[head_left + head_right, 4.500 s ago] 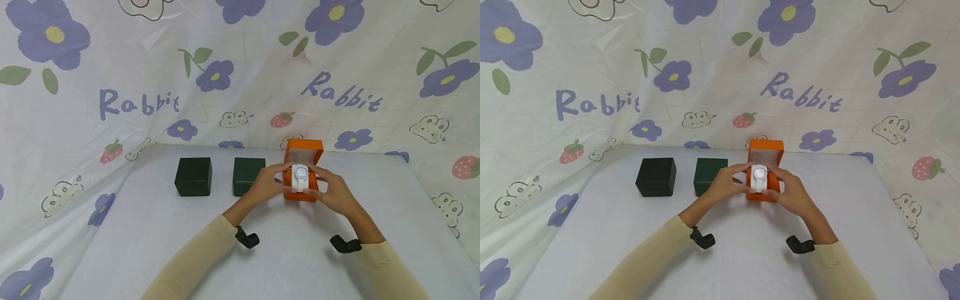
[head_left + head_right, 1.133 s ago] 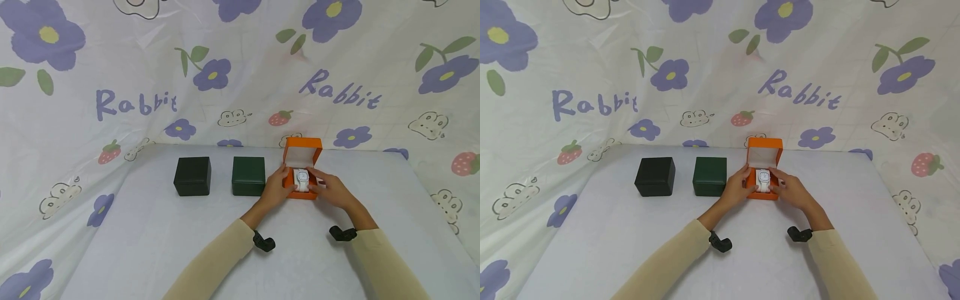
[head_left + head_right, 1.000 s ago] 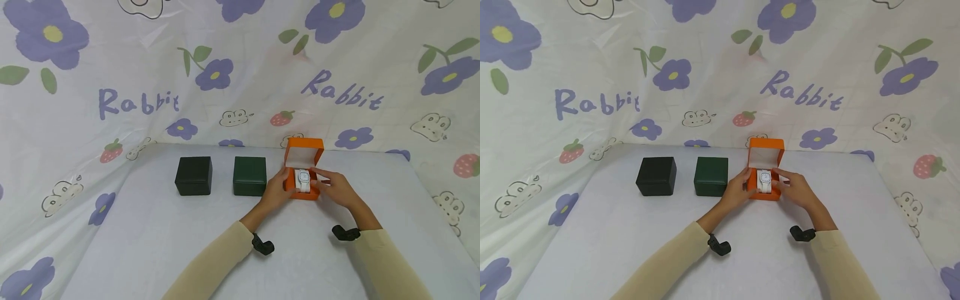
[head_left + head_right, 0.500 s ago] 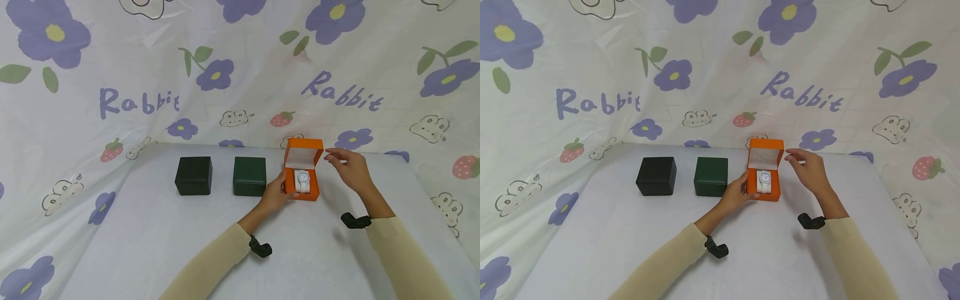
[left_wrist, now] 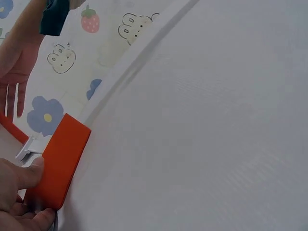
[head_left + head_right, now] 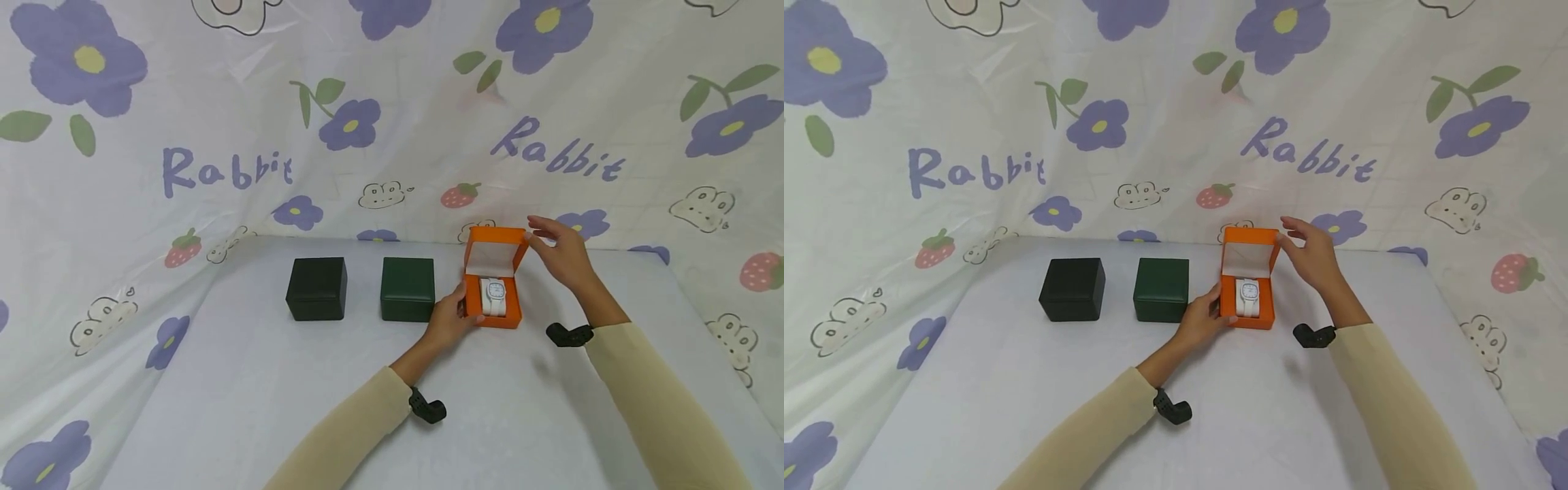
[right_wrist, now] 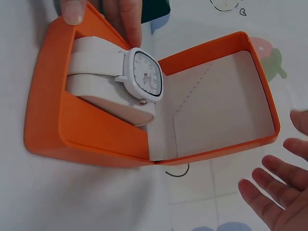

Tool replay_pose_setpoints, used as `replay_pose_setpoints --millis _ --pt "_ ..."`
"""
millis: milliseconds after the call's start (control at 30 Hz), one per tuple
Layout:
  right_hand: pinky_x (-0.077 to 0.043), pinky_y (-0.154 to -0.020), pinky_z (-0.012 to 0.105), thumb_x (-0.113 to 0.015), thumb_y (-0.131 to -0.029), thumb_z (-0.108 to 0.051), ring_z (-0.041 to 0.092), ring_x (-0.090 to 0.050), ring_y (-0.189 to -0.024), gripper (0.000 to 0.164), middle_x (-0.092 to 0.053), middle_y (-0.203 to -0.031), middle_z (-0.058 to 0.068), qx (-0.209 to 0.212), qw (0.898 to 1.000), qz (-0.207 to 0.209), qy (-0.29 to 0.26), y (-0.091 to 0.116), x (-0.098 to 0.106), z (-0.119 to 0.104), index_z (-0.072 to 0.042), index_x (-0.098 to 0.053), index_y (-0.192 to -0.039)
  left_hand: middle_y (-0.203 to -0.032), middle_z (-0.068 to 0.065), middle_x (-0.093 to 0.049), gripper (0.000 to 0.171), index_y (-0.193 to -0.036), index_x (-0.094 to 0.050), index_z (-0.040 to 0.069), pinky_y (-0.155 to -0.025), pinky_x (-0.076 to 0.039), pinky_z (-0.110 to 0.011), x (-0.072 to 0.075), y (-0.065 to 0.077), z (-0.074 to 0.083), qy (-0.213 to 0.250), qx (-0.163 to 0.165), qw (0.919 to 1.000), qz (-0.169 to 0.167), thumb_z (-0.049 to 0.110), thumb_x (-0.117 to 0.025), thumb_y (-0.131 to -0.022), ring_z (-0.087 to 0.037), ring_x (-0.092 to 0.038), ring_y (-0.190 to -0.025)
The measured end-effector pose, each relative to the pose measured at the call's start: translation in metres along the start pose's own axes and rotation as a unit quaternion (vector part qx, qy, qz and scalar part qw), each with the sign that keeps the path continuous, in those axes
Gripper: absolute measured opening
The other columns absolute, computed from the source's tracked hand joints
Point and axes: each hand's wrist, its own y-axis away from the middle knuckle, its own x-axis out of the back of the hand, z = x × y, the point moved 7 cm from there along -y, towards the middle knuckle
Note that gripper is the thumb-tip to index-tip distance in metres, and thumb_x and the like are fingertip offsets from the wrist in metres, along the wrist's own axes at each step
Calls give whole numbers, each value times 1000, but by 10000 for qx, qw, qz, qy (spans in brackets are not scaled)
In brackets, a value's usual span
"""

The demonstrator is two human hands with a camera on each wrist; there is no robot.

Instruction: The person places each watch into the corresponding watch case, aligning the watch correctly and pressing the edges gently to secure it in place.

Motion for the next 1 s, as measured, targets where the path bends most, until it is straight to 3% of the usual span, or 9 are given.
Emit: replay_pose_setpoints --millis 133,267,467,600,733,900,1000 --pt "-38 -112 61 -57 -105 -37 43 -38 -143 62 -40 -158 18 -25 9986 -483 -227 -4 -9 1 -9 -38 -157 -161 -13 -32 80 -157 -28 -3 -108 -43 -22 -2 -1 2 61 -69 9999 98 7 -74 -92 -20 -43 -142" --pt "-35 -115 60 -56 -104 -43 44 -35 -144 67 -36 -160 17 -77 9974 -651 -298 -5 -14 4 -10 -34 -159 -159 -15 -35 79 -156 -28 -3 -106 -45 -21 -5 -1 7 128 -104 9998 121 5 -74 -92 -20 -46 -140" --pt "-45 -109 55 -55 -105 -43 42 -51 -130 64 -46 -153 19 51 9977 -570 -365 -9 -18 7 -7 -39 -156 -160 -14 -36 79 -157 -29 -2 -105 -45 -19 -6 0 8 245 78 9994 225 3 -74 -92 -18 -47 -139" --pt "-56 -88 35 -56 -104 -45 35 -58 -105 58 -62 -130 20 -14 9987 -459 -208 -10 -20 9 -5 -53 -146 -161 -12 -34 79 -157 -30 -1 -106 -44 -20 -7 1 6 214 193 9993 251 3 -74 -92 -17 -44 -140" --pt "-52 -69 23 -59 -101 -47 29 -56 -88 53 -63 -111 17 -19 9991 -393 -161 -9 -23 8 -5 -59 -134 -161 -11 -35 78 -156 -31 0 -105 -45 -20 -6 2 6 183 217 9991 310 3 -74 -92 -18 -45 -139" --pt "-50 -69 22 -61 -102 -42 29 -59 -89 49 -64 -113 18 271 9989 -318 -193 -6 -26 3 -1 -58 -128 -158 -14 -38 77 -155 -33 -3 -103 -47 -22 -2 3 7 244 121 9987 420 1 -76 -90 -20 -49 -137" --pt "-52 -73 28 -62 -102 -37 33 -59 -94 46 -63 -116 19 446 9982 -326 -239 -2 -29 -1 2 -57 -126 -157 -14 -41 77 -154 -34 -3 -102 -49 -23 0 5 6 287 134 9984 479 0 -76 -90 -20 -51 -135"
